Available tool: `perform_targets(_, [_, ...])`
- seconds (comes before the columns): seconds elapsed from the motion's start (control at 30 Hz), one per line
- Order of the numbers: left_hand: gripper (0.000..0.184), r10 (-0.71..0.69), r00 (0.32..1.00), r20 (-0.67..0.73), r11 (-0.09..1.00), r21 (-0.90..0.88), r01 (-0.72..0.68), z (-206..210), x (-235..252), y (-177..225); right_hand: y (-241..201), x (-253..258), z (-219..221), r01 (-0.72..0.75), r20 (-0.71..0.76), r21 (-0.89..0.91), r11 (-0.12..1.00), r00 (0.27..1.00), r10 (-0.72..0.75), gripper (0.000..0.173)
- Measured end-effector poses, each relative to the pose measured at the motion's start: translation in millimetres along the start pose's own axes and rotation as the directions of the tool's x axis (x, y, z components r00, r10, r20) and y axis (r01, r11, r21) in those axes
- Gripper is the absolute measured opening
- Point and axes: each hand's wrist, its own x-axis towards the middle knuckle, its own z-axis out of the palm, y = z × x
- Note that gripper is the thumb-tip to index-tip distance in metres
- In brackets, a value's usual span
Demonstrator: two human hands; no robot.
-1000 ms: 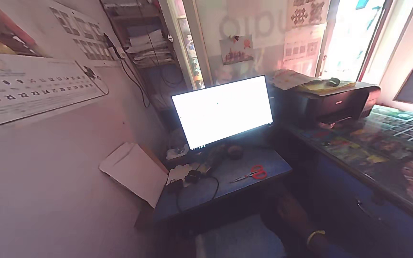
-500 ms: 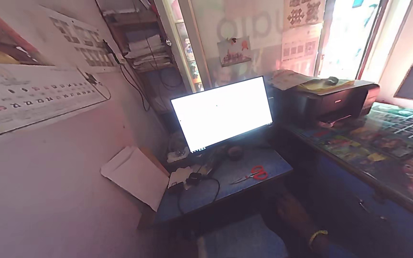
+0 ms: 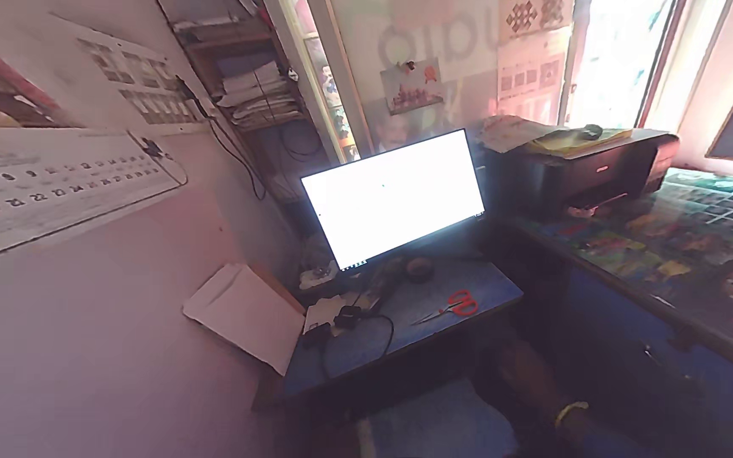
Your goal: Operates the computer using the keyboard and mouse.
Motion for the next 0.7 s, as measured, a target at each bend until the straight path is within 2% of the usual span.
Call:
perform_targets(0.13, [0.061,-0.005,0.998,-0.07,1.0,-0.025,0.004,14.9,6.1,-9.2,-0.4,-0.6,-0.9,-0.016,0.002,0.015,1.0,1.0,0.016,0.043])
perform_targets(0.27, [0.063,0.004,1.0,-0.013,1.0,0.006,-0.004,0.8,2.2,1.1,1.5,0.0,-0.3,-0.006,0.007,0.008,1.0,1.0,0.006,0.045])
perform_targets(0.43, [0.063,0.053,0.997,-0.063,0.999,0.002,-0.053,13.2,9.2,-7.0,5.0,0.6,3.7,0.01,-0.024,-0.001,1.0,1.0,-0.01,0.047])
perform_targets(0.57, [0.065,0.009,1.0,0.013,1.0,0.03,-0.009,-9.6,-0.4,12.3,5.6,1.5,4.6,0.037,-0.06,-0.002,0.999,0.998,-0.037,0.046])
perform_targets(0.7, [0.064,0.024,1.0,0.007,0.998,0.059,-0.024,-12.6,-4.1,15.4,6.9,0.7,6.4,0.055,-0.083,-0.017,0.998,0.995,-0.057,0.046])
